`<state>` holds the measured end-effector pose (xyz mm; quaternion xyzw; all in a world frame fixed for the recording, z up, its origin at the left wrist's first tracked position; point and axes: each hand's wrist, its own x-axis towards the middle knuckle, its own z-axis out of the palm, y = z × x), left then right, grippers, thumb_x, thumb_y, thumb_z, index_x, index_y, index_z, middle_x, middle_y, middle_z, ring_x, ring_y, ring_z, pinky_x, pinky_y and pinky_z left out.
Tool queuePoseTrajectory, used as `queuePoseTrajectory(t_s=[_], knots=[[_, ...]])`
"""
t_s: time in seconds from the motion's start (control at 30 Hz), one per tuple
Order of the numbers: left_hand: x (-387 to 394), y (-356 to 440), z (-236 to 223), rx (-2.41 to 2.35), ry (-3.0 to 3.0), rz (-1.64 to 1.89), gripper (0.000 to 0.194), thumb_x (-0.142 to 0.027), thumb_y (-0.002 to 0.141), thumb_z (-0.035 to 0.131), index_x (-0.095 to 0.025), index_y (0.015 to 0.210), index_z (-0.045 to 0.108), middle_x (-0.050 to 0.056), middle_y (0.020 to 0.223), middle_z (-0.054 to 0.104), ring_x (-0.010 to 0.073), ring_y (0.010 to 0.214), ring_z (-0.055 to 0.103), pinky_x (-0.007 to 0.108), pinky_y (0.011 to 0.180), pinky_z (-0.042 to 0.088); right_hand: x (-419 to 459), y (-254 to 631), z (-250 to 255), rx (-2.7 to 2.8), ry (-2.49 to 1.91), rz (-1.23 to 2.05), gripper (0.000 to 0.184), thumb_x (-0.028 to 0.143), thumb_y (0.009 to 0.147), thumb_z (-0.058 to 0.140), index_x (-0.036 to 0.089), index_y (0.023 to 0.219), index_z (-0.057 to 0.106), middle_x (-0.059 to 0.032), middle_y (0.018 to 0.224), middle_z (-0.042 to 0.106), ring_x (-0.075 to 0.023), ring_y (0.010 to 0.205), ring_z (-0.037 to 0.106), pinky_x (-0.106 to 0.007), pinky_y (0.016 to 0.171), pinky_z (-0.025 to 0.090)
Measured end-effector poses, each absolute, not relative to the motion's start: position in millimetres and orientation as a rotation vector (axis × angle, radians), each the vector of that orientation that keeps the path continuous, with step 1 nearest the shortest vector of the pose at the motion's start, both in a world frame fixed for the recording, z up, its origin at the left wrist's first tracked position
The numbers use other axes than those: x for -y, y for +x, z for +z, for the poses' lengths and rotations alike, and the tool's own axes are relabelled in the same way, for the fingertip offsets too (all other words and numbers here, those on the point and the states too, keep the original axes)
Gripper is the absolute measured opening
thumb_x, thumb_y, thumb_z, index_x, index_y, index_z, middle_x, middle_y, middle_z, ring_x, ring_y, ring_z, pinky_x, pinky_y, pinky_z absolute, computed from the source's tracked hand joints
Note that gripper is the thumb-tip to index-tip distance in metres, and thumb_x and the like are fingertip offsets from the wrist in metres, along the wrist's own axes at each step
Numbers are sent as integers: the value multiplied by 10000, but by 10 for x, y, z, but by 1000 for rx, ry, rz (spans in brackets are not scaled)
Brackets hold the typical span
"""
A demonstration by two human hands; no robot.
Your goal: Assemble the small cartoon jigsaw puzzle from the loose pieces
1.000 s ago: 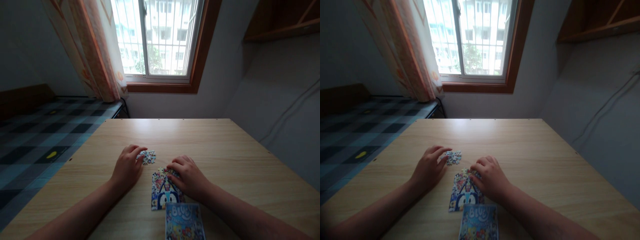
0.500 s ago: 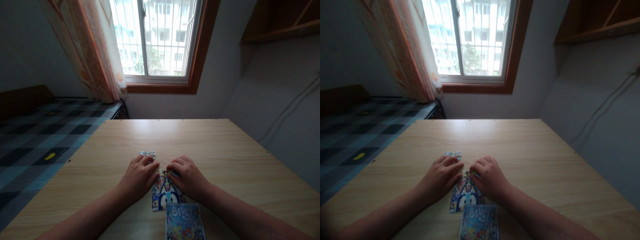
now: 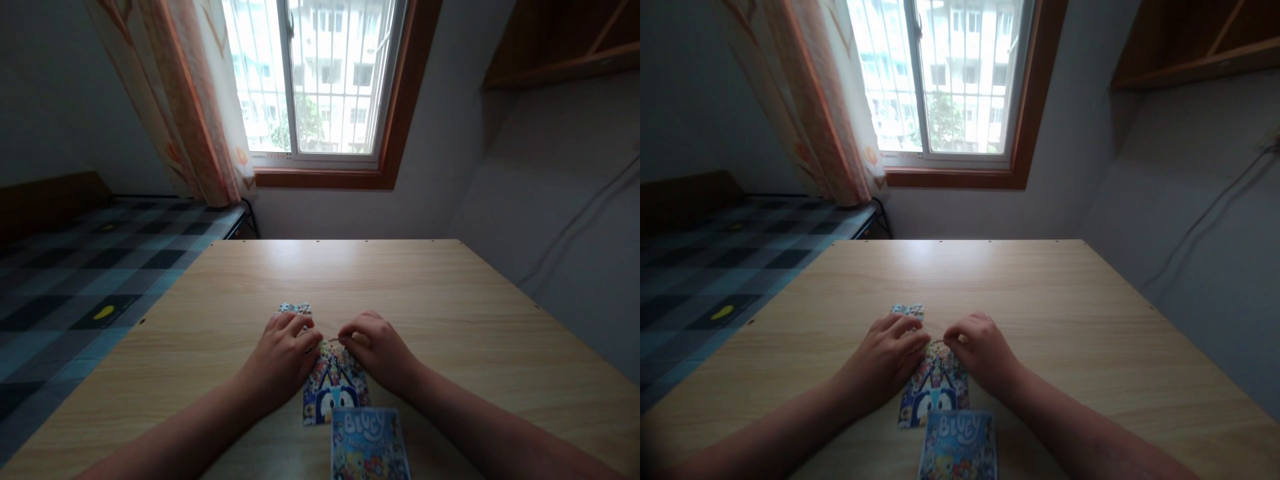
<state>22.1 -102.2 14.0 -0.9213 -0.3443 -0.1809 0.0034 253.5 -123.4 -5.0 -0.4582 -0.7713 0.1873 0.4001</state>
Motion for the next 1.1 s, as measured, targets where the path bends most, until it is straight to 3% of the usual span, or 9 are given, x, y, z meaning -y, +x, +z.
queuePoseTrajectory(t_s=[0.2,0.53,0.67,0.83,1.1], knots=[[1013,222,151,1068,-2889,-571,141,-235,925,582,-251,1011,692,60,1083,667,260,1036,565,464,930,448,1179,2577,-76,1716,-1214,662,43,223,874,719,222,853,756,-18,857,765,-192,853,687,-326,802,495],[959,275,98,1124,-2840,-615,59,-280,902,658,-240,886,697,64,1087,675,271,1012,570,481,909,469,1103,2548,-181,1593,-1216,811,178,357,912,680,201,908,765,-59,878,776,-208,824,708,-332,744,554],[968,292,108,1124,-2865,-618,41,-247,900,657,-230,891,693,61,1079,675,260,1011,579,465,911,478,1114,2536,-152,1692,-1252,667,137,285,914,663,211,940,776,-69,925,767,-230,921,689,-374,840,539],[983,296,126,1151,-2883,-624,50,-234,902,647,-219,929,686,61,1064,678,259,1010,587,465,922,480,1121,2537,-145,1747,-1265,463,263,172,943,545,210,1115,741,-85,1060,751,-241,1057,640,-419,961,480],[998,293,141,1168,-2885,-678,53,-238,886,678,-220,933,664,48,1023,686,255,1005,594,447,925,467,1164,2525,-112,1880,-1232,436,322,30,834,554,228,973,767,-56,974,749,-235,999,626,-412,936,467]])
